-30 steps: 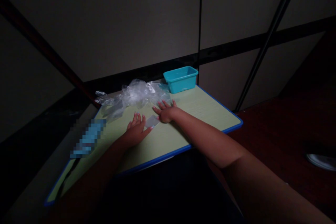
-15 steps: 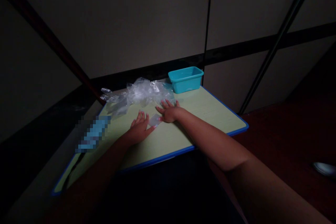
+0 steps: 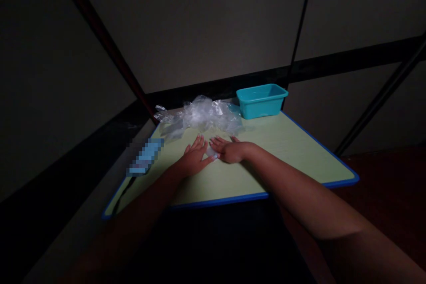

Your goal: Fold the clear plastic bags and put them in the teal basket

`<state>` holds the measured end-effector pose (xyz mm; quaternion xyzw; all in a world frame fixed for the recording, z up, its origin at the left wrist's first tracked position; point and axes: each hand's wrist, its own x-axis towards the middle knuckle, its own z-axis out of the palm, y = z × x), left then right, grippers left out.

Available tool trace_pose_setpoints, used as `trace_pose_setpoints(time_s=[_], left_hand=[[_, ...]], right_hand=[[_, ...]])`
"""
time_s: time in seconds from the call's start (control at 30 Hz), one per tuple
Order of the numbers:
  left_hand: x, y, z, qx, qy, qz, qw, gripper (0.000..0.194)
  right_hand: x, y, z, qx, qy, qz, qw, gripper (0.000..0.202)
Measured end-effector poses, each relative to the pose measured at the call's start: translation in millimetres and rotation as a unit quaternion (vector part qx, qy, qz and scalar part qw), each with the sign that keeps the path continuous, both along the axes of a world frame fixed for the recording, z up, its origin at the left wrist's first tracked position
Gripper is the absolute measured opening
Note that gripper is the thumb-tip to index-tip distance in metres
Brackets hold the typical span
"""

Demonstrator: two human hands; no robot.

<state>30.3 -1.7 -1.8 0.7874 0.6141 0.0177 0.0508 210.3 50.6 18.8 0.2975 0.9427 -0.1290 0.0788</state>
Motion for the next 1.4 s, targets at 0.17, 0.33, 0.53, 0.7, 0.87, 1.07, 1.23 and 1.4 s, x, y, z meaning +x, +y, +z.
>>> trace_pose_setpoints(time_s=[0.17,0.33,0.53,0.7,0.87,1.07,1.23,1.4], left_hand=[[0.4,0.6,-2.3,0.008,-0.003,-0.003,1.000,0.073],[1.3,0.7,-1.6,0.023,-0.002,-0.001,1.000,0.071],[8.8,-5.2,2.1,0.014,-0.020,-0.036,0.999,0.059],[7.4,-7.2,7.0,0.021,-0.015,-0.075,0.997,0.054],[0.8,-2.4,5.9,0.029,0.000,-0.098,0.995,0.054],[-2.8,0.0,4.2,0.044,0.003,-0.123,0.991,0.052],[-3.8,-0.3,5.1,0.055,-0.029,-0.131,0.989,0.046],[-5.2,0.3,6.7,0.042,-0.033,-0.137,0.989,0.041]], right_hand=[[-1.8,3.1,-6.6,-0.009,-0.003,-0.016,1.000,0.061],[-7.8,5.4,-11.8,0.039,0.001,-0.071,0.997,0.059],[-12.6,10.0,-19.8,0.061,0.024,-0.105,0.992,0.057],[-12.7,9.5,-18.2,0.045,0.033,-0.108,0.993,0.055],[-13.3,6.6,-12.4,0.026,0.030,-0.114,0.993,0.055],[-12.0,1.1,-7.0,0.022,0.074,-0.102,0.992,0.053],[-13.0,-2.8,-4.4,-0.012,0.106,-0.068,0.992,0.053],[-11.5,0.3,-7.5,-0.012,0.119,-0.060,0.991,0.054]])
